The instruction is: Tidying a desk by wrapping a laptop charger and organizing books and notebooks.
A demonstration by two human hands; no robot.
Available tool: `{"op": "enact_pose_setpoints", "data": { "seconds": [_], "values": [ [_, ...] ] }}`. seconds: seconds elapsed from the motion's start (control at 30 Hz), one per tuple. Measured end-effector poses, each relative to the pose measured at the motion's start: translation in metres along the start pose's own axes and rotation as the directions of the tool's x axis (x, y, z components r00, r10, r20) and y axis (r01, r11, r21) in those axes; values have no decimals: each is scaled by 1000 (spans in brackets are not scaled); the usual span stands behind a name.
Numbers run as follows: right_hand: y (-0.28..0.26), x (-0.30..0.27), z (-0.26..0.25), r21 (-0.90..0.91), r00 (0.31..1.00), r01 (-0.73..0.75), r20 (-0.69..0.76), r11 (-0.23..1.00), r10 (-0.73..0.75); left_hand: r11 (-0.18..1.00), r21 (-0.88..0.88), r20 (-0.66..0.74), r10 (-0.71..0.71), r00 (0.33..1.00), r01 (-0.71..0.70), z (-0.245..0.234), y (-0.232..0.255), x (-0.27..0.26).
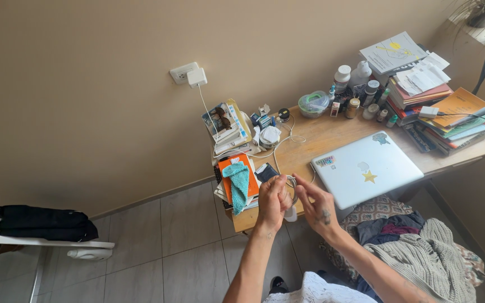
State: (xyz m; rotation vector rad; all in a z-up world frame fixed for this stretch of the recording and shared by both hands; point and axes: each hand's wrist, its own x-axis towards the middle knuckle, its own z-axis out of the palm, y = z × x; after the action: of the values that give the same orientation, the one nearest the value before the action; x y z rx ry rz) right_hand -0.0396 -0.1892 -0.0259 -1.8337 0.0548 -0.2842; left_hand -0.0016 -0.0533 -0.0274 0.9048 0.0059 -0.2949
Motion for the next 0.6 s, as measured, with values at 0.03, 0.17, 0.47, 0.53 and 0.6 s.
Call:
{"op": "enact_pose_setpoints", "data": {
  "seconds": [0.03,0.17,0.47,0.53,0.6],
  "values": [
    [18,3,5,1,1000,3,-1,1000,-3,1000,1,2,2,1000,-2,1,0,2],
    [66,14,13,529,958,-244,260,813,118,1000,-27,-18,4,1000,-4,-6,-10,7],
    [89,37,-14,552,815,-441,577,708,58,791,597,102,90,991,-134,-3,10,8],
    [78,41,-19,457,783,-366,622,811,3,639,741,204,78,976,-206,-1,14,7],
    [82,46,-20,128,831,39,547,991,-103,595,778,194,78,978,-202,0,17,9]
  ]
}}
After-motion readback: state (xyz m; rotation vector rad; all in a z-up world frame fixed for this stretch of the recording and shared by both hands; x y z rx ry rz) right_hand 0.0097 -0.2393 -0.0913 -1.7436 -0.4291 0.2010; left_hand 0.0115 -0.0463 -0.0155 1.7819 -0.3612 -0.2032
